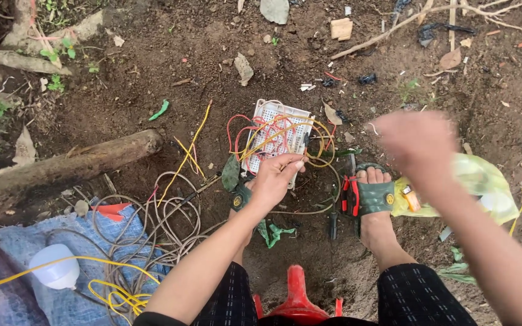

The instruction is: Stripping insulation from electrical wires using a lighter and pliers, twisting the copper strands, and preparing the socket box for wiring.

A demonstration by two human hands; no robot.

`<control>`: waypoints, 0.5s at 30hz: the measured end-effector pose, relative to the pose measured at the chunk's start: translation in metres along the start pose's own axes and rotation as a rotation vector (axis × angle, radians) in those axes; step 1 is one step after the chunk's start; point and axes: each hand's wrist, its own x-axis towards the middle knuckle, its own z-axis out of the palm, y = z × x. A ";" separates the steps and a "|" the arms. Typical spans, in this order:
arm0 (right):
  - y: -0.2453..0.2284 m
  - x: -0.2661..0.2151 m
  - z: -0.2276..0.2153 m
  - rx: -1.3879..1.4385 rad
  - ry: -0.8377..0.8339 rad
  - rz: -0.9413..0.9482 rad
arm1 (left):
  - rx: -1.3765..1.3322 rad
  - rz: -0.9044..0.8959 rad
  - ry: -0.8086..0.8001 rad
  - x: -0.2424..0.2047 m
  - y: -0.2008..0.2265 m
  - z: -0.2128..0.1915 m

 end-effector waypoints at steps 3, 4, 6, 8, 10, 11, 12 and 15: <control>-0.046 0.000 0.017 0.192 0.156 -0.653 | 0.013 -0.001 -0.018 0.004 -0.011 0.003; -0.061 -0.002 0.013 0.145 0.160 -0.681 | 0.041 -0.005 -0.034 0.005 -0.012 0.004; -0.082 -0.003 0.002 0.098 0.164 -0.709 | 0.068 -0.009 -0.049 0.005 -0.008 0.004; -0.096 -0.001 -0.011 0.067 0.243 -0.846 | 0.090 -0.005 -0.068 0.003 0.001 0.003; -0.096 0.000 -0.004 0.041 0.247 -0.866 | 0.112 -0.007 -0.082 0.002 -0.004 0.002; -0.096 0.001 0.000 0.016 0.253 -0.885 | 0.135 -0.009 -0.097 0.002 -0.007 0.002; -0.094 0.001 0.004 0.017 0.252 -0.888 | 0.134 -0.009 -0.093 0.000 -0.004 0.001; -0.091 -0.002 0.019 -0.030 0.233 -0.932 | 0.193 -0.014 -0.118 -0.004 0.003 -0.002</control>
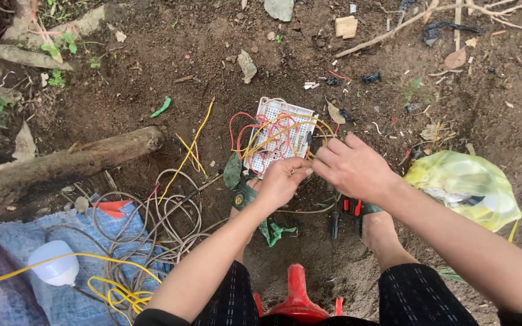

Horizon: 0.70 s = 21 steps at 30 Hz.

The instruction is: Stripping insulation from electrical wires using a lighter and pliers, twisting the copper strands, and preparing the socket box for wiring.

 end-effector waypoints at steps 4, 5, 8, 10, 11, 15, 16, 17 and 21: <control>-0.007 -0.007 0.004 0.296 -0.223 0.244 | 0.152 0.078 -0.066 0.000 -0.004 0.001; -0.008 -0.007 0.000 0.536 -0.401 0.431 | 0.192 0.131 -0.090 0.001 -0.009 0.003; -0.022 -0.037 0.035 0.970 -0.864 1.043 | 0.266 0.157 -0.107 0.001 -0.014 0.008; -0.032 -0.031 0.024 1.264 -0.688 1.249 | 0.296 0.174 -0.105 0.000 -0.018 0.010; -0.036 -0.028 0.019 1.553 -0.476 1.442 | 0.327 0.190 -0.105 -0.001 -0.019 0.012; -0.041 -0.023 -0.004 1.743 -0.330 1.489 | 0.337 0.187 -0.068 -0.002 -0.019 0.014; -0.039 -0.023 -0.006 1.723 -0.291 1.450 | 0.297 0.171 -0.049 0.000 -0.020 0.015; -0.038 -0.022 -0.008 1.701 -0.253 1.411 | 0.256 0.155 -0.031 0.001 -0.021 0.016; -0.029 -0.038 0.005 1.360 -0.325 1.300 | 0.210 0.124 -0.019 -0.002 -0.015 0.013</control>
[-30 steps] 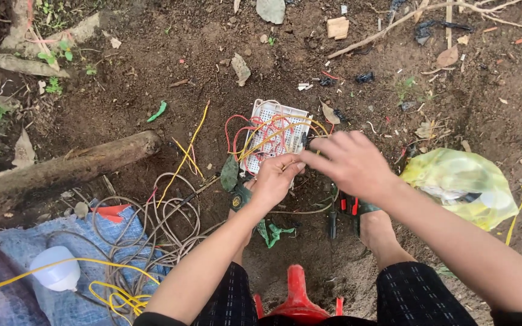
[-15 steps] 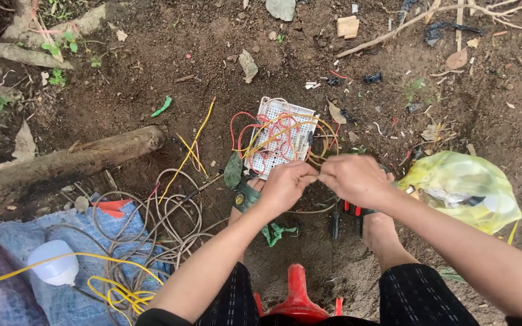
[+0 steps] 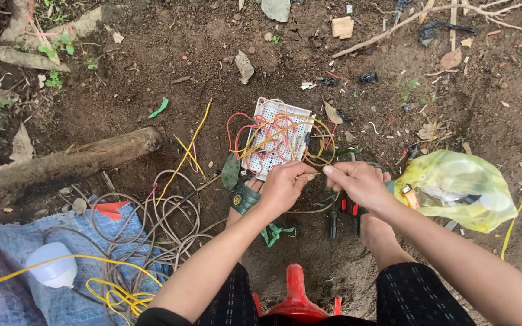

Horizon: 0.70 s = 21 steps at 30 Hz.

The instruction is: Stripping insulation from electrical wires using a lighter and pliers, twisting the copper strands, and preparing the socket box for wiring.

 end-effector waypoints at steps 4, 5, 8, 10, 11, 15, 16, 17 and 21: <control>-0.006 -0.007 -0.006 -0.327 0.013 -0.039 | -0.017 -0.003 0.003 0.001 0.002 0.000; -0.010 -0.009 -0.006 -0.447 0.029 -0.047 | -0.026 -0.006 0.008 0.000 0.002 0.000; -0.028 -0.020 -0.007 -0.474 0.068 -0.103 | -0.067 -0.023 0.030 0.001 0.005 -0.001; -0.019 -0.015 -0.017 -0.528 0.104 -0.120 | -0.087 -0.032 0.041 0.000 0.012 -0.005; -0.014 -0.013 -0.022 -0.582 0.140 -0.136 | -0.108 -0.042 0.051 0.000 0.016 -0.006; 0.067 0.006 -0.041 -0.856 0.272 -0.192 | -0.114 -0.059 0.070 0.000 0.021 -0.011; 0.081 0.005 -0.039 -1.009 0.327 -0.174 | -0.126 -0.070 0.081 0.000 0.021 -0.012; 0.095 0.004 -0.037 -1.162 0.382 -0.153 | -0.138 -0.080 0.092 0.000 0.021 -0.013; 0.110 -0.007 -0.018 -1.228 0.360 -0.132 | -0.164 -0.086 0.104 0.000 0.019 -0.012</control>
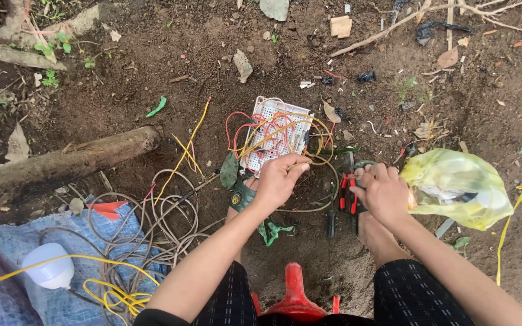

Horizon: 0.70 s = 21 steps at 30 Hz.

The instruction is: Stripping insulation from electrical wires using a lighter and pliers, twisting the copper strands, and preparing the socket box for wiring.

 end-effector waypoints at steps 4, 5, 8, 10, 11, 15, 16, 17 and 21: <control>-0.007 -0.003 -0.006 -0.049 0.018 -0.030 | -0.008 -0.014 0.004 0.004 -0.002 0.001; -0.009 -0.003 -0.007 -0.050 0.004 -0.040 | -0.015 -0.019 0.009 0.004 -0.002 0.001; -0.011 -0.003 -0.012 -0.017 -0.009 -0.044 | -0.034 -0.034 0.006 0.008 0.001 0.000; -0.001 -0.004 0.012 0.079 0.085 -0.078 | -0.056 -0.038 0.020 0.009 -0.001 0.002; 0.005 -0.005 0.024 0.172 0.181 -0.112 | -0.079 -0.039 0.035 0.010 -0.001 0.003; 0.036 -0.022 0.028 0.255 0.273 0.041 | -0.092 -0.028 0.052 0.013 -0.001 0.000; 0.046 -0.032 0.028 0.329 0.220 0.152 | -0.121 -0.023 0.066 0.014 -0.004 0.000; 0.057 -0.042 0.028 0.402 0.165 0.264 | -0.151 -0.020 0.079 0.015 -0.007 0.000; 0.076 -0.071 0.036 0.744 0.307 0.318 | -0.213 0.021 0.089 0.025 -0.015 0.005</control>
